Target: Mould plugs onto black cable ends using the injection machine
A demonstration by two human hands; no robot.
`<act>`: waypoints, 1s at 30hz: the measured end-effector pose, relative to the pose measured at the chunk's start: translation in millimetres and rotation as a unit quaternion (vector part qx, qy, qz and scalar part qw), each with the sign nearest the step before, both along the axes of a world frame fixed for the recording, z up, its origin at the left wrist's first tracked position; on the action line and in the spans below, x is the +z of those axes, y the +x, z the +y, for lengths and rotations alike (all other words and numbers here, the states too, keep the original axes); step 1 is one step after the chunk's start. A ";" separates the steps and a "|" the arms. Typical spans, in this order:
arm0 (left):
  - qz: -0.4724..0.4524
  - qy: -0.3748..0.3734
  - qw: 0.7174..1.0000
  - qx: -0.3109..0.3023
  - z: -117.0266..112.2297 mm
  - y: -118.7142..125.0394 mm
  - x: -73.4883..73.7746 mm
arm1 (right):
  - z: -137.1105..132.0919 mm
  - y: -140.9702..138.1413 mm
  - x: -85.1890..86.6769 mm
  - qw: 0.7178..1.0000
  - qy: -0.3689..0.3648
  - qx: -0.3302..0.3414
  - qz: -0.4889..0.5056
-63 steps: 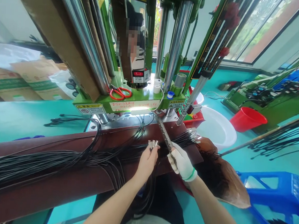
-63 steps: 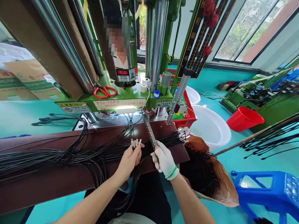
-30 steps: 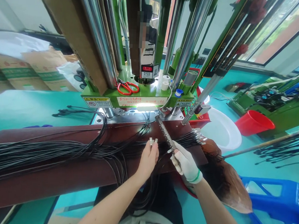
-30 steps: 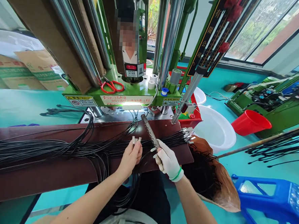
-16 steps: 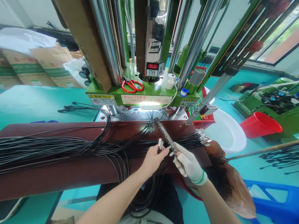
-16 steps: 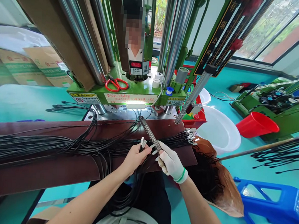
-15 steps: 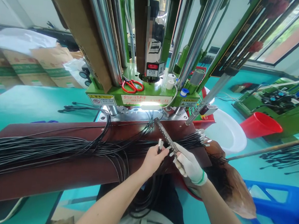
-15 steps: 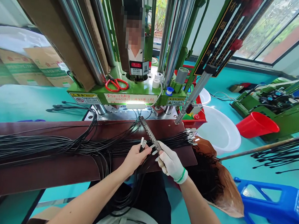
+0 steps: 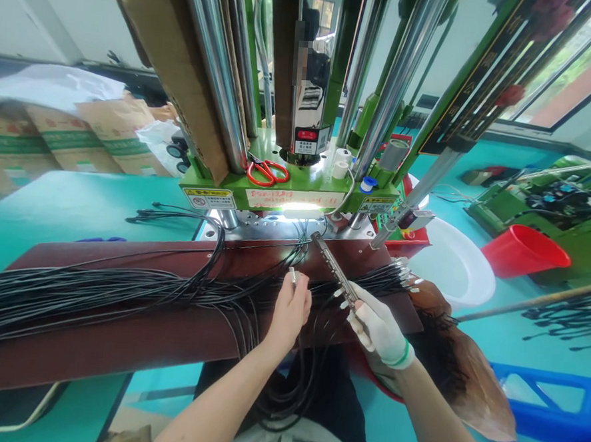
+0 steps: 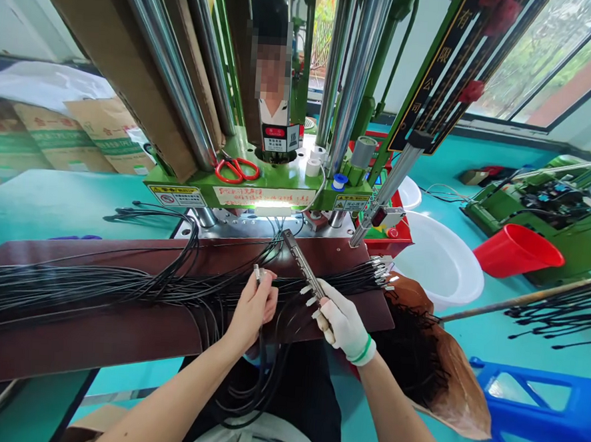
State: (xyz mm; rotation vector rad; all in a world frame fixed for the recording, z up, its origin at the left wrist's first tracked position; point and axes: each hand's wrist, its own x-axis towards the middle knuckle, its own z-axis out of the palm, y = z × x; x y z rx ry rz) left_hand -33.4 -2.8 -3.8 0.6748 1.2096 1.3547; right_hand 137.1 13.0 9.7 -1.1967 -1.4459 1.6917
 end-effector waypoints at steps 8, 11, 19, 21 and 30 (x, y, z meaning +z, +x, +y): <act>0.042 0.013 0.994 -0.100 1.5 4.1 -8.6 | 1.2 2.6 1.0 0.998 -0.014 0.057 -0.036; 0.039 -0.007 0.994 -0.103 2.5 1.7 -4.7 | 2.0 2.3 3.3 0.997 -0.019 0.063 -0.043; -0.009 -0.044 0.993 -0.107 5.5 -1.2 -1.3 | 3.2 2.3 3.9 0.994 -0.006 0.084 -0.072; -0.011 -0.050 0.993 -0.107 5.4 -1.2 -1.5 | 3.3 3.8 -0.3 0.991 0.035 0.096 -0.089; 0.052 0.024 0.997 -0.056 1.9 3.3 -10.5 | -4.5 1.2 5.9 0.997 0.007 0.051 -0.052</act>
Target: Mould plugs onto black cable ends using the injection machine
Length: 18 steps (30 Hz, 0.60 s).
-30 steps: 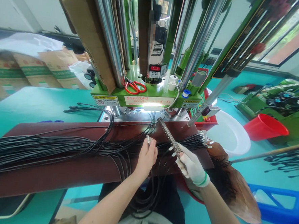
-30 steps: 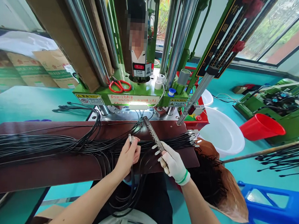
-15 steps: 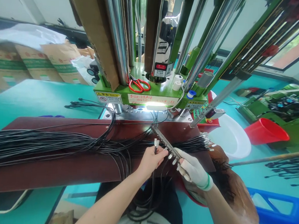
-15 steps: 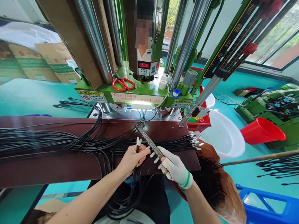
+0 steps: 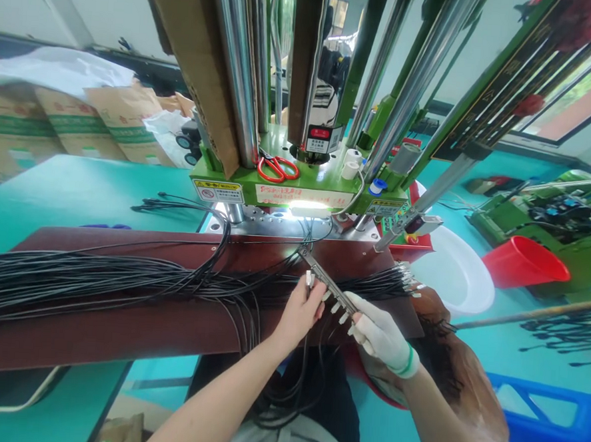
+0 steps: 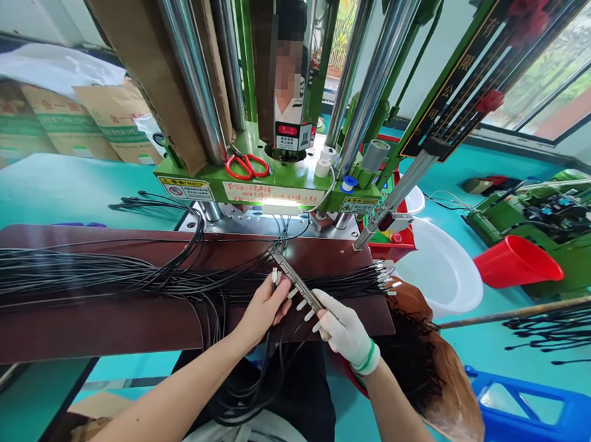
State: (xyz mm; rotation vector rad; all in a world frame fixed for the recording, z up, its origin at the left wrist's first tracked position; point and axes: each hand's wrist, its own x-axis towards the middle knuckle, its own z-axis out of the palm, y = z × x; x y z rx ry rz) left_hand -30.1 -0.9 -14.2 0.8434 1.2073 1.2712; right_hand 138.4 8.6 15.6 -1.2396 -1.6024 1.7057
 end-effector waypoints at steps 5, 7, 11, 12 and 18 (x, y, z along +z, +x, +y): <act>-0.044 -0.003 0.998 0.053 -2.9 -2.2 0.0 | 1.7 4.1 -0.2 1.000 0.007 -0.011 0.001; -0.056 -0.019 0.998 0.016 -2.8 -4.4 0.7 | 3.2 6.8 -2.2 1.000 0.006 0.000 0.005; -0.083 -0.036 0.995 -0.034 -1.1 -8.9 1.8 | 4.0 8.4 -2.7 1.000 0.000 0.015 0.014; -0.089 -0.040 0.994 -0.040 -0.6 -9.7 1.9 | 3.7 8.0 -2.0 1.000 0.000 0.015 0.019; -0.037 -0.050 0.994 -0.093 0.8 -8.9 -0.7 | 2.6 6.3 -0.5 0.999 -0.001 0.005 0.037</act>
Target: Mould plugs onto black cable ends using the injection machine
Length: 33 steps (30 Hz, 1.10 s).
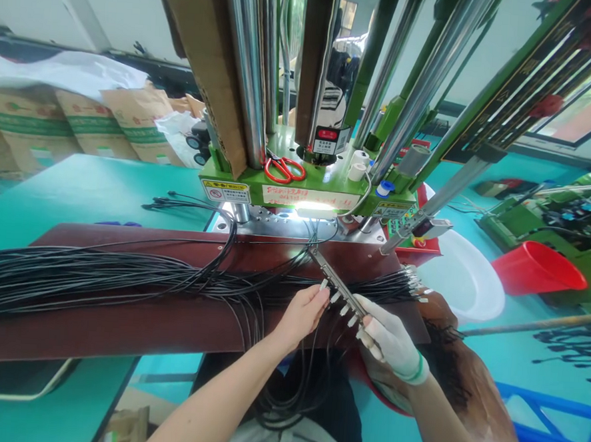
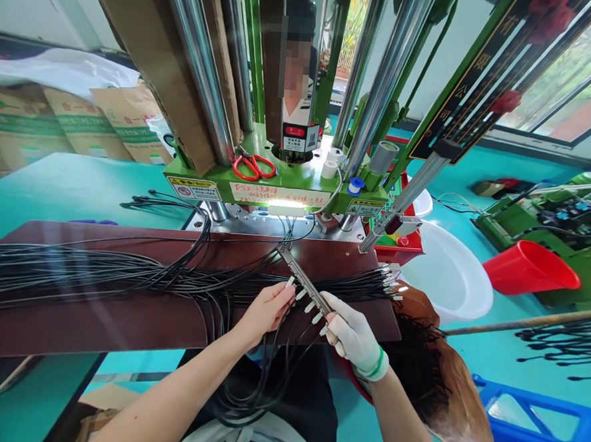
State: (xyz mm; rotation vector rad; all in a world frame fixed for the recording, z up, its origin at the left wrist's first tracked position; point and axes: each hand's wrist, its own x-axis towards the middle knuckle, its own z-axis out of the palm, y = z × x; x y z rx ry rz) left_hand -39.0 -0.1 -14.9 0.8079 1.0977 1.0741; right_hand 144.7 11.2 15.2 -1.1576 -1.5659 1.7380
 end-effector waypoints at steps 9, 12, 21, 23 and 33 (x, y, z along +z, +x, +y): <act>0.016 0.001 0.998 -0.059 2.4 -2.8 3.5 | 4.3 8.0 -7.0 1.000 0.003 0.022 0.000; -0.011 -0.027 0.996 -0.079 2.9 -6.2 7.9 | 5.5 9.4 -7.9 1.000 0.005 0.020 0.007; 0.026 0.002 0.996 -0.082 3.2 -6.6 5.2 | 9.6 15.4 -11.7 0.999 -0.002 0.033 -0.012; 0.050 0.021 0.995 -0.086 3.4 -6.2 0.3 | 10.1 17.3 -12.4 0.999 0.005 0.046 -0.022; 0.097 0.047 0.993 -0.052 -0.3 -0.6 -12.1 | 4.7 20.5 -17.2 0.994 0.055 0.076 -0.051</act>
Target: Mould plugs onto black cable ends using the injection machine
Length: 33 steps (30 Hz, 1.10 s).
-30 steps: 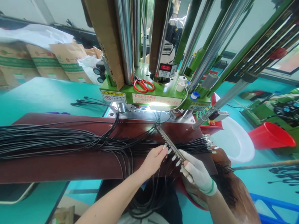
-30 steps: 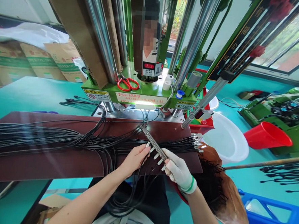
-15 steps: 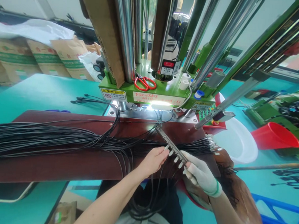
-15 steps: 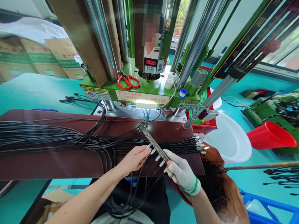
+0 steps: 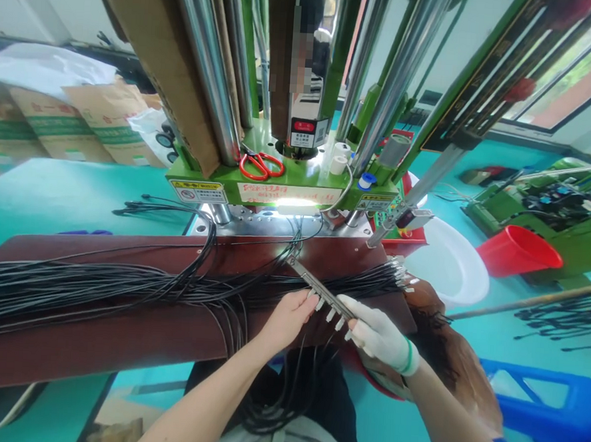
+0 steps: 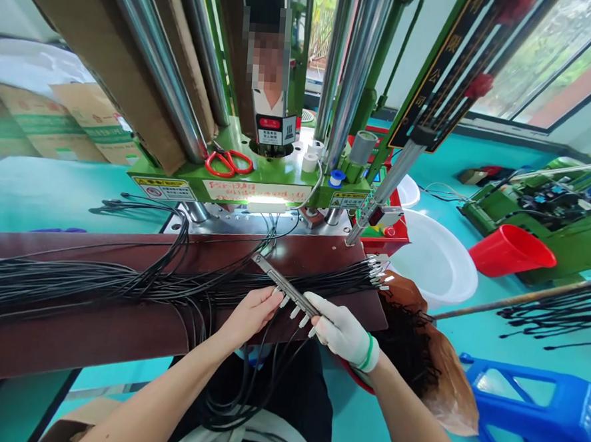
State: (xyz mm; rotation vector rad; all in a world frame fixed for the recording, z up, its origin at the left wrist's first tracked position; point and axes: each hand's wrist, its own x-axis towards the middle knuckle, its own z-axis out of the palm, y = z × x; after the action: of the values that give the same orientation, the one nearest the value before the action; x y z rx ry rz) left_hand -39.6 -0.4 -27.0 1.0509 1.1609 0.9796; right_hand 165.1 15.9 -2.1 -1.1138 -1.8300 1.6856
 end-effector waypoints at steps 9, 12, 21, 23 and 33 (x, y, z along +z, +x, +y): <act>-0.087 -0.048 0.981 0.169 -1.1 -7.7 29.4 | -2.3 -0.1 7.3 0.996 -0.054 -0.058 0.033; -0.108 -0.031 0.981 0.159 -0.9 -8.8 28.9 | -0.9 -0.5 8.4 0.996 -0.066 -0.046 0.031; -0.153 -0.022 0.978 0.143 -2.0 -7.6 15.6 | 1.7 -0.3 9.7 0.996 -0.076 -0.034 0.017; -0.161 -0.020 0.976 0.145 -2.1 -9.1 14.6 | 2.1 -1.1 10.5 0.996 -0.077 -0.033 0.020; -0.176 -0.021 0.974 0.139 -1.2 -12.0 10.3 | 4.5 -0.8 5.0 0.999 -0.037 -0.007 0.006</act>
State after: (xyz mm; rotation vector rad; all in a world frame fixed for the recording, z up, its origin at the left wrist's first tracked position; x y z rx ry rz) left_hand -51.6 -1.6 -16.8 0.6548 1.0431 1.2972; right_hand 164.3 20.4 2.9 -1.1413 -1.7607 1.7615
